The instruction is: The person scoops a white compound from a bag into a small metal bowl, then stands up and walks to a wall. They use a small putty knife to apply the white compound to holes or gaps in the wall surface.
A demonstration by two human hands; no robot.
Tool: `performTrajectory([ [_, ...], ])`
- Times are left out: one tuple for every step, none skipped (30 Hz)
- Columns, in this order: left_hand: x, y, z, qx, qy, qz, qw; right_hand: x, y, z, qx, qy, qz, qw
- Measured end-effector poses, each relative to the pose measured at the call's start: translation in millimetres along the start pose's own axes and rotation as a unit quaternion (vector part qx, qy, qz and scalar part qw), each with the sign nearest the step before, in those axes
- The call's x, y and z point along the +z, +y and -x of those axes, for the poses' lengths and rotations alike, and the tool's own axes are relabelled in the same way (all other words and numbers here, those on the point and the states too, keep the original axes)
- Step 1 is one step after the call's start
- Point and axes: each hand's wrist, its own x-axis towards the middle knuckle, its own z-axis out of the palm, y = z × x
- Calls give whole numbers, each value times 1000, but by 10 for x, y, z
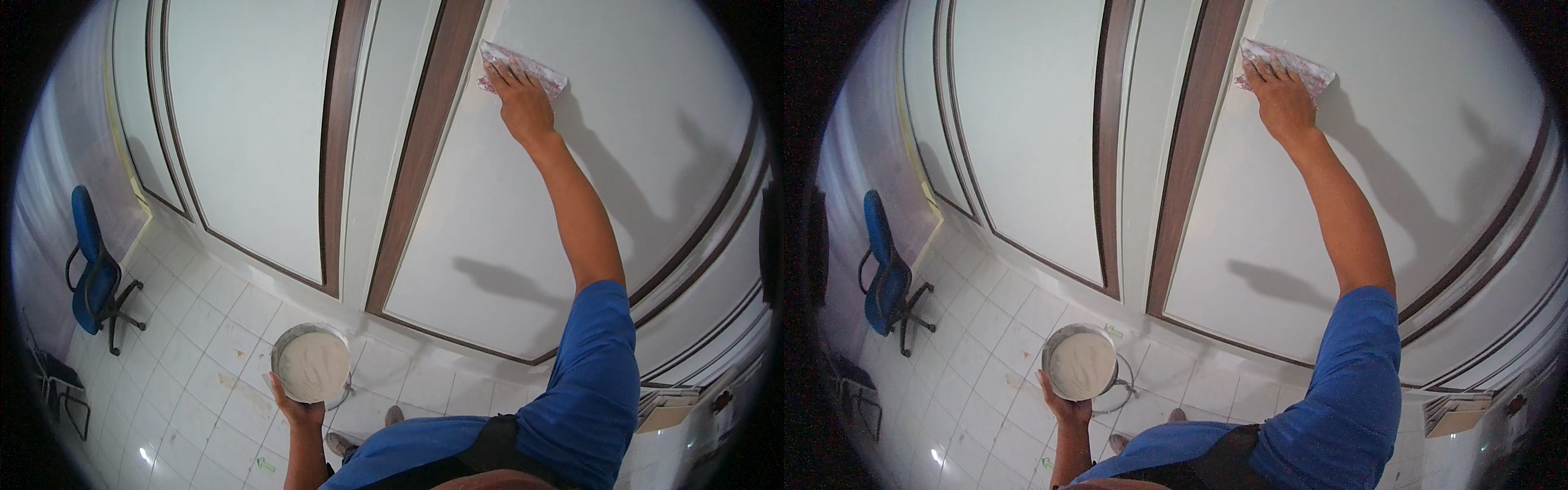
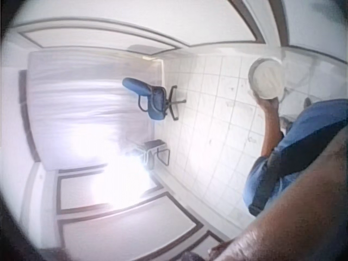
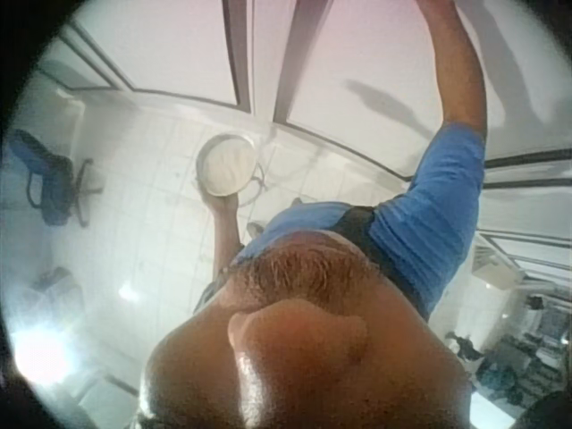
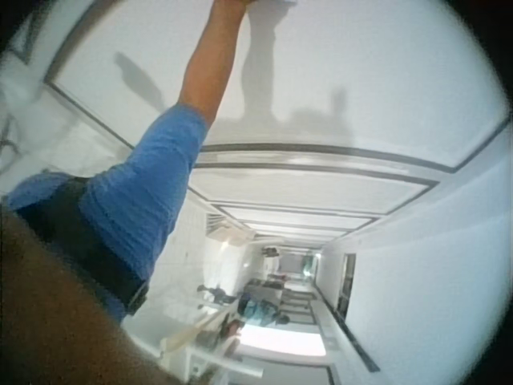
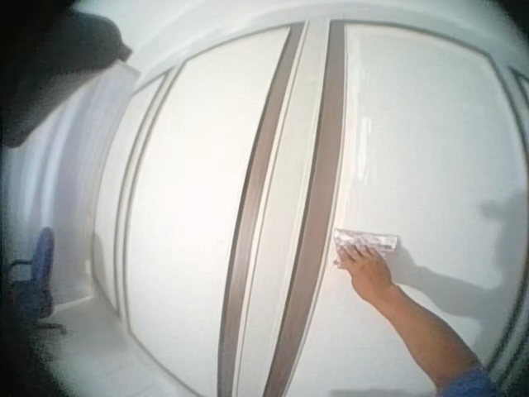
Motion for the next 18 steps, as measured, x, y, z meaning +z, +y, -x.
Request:
performTrajectory([
  [31, 1, 16, 10, -6, -11, 1000, 15, 16, 6, -4, -9, -9, 1000],
  [46, -3, 31, 9, -3, -12, 1000, 36, 21, 19, -5, -12, -11, 1000],
  [58, 2, 35, 12, 2, -10, 1000, 48, 20, 33, -10, -21, -18, 1000],
  [74, 6, 40, 14, 7, -8, 1000, 57, 19, 48, -14, -30, -26, 999],
  [99, 8, 46, 13, 9, -9, 1000, 62, 17, 63, -14, -32, -27, 999],
  [130, 15, 49, 11, 11, -3, 1000, 63, 12, 79, -18, -37, -30, 999],
  [158, 20, 52, 9, 14, 3, 1000, 68, 6, 94, -22, -43, -34, 998],
  [170, 19, 48, 6, 16, 1, 1000, 84, -3, 110, -22, -46, -35, 998],
  [182, 21, 43, 6, 22, 5, 1000, 99, -10, 116, -20, -53, -34, 998],
  [209, 23, 41, 5, 28, 8, 1000, 118, -13, 128, -18, -60, -34, 997],
  [249, 26, 43, 3, 30, 6, 1000, 137, -13, 151, -17, -64, -35, 997],
  [270, 4, 25, 0, 29, 8, 1000, 183, -24, 189, -17, -61, -43, 997],
  [293, -16, 9, -2, 29, 9, 1000, 228, -31, 227, -17, -58, -51, 997],
  [327, -35, -11, -3, 29, 8, 1000, 273, -32, 261, -16, -60, -51, 997],
  [347, -28, -15, 2, 23, 0, 1000, 308, -64, 314, -21, -60, -46, 997],
  [371, -19, -18, 7, 17, -7, 1000, 336, -92, 362, -25, -59, -41, 997],
  [395, -10, -19, 4, 20, -10, 1000, 354, -116, 405, -24, -63, -43, 997],
  [451, 3, -10, 5, 20, -16, 1000, 362, -113, 430, -24, -63, -48, 997],
])
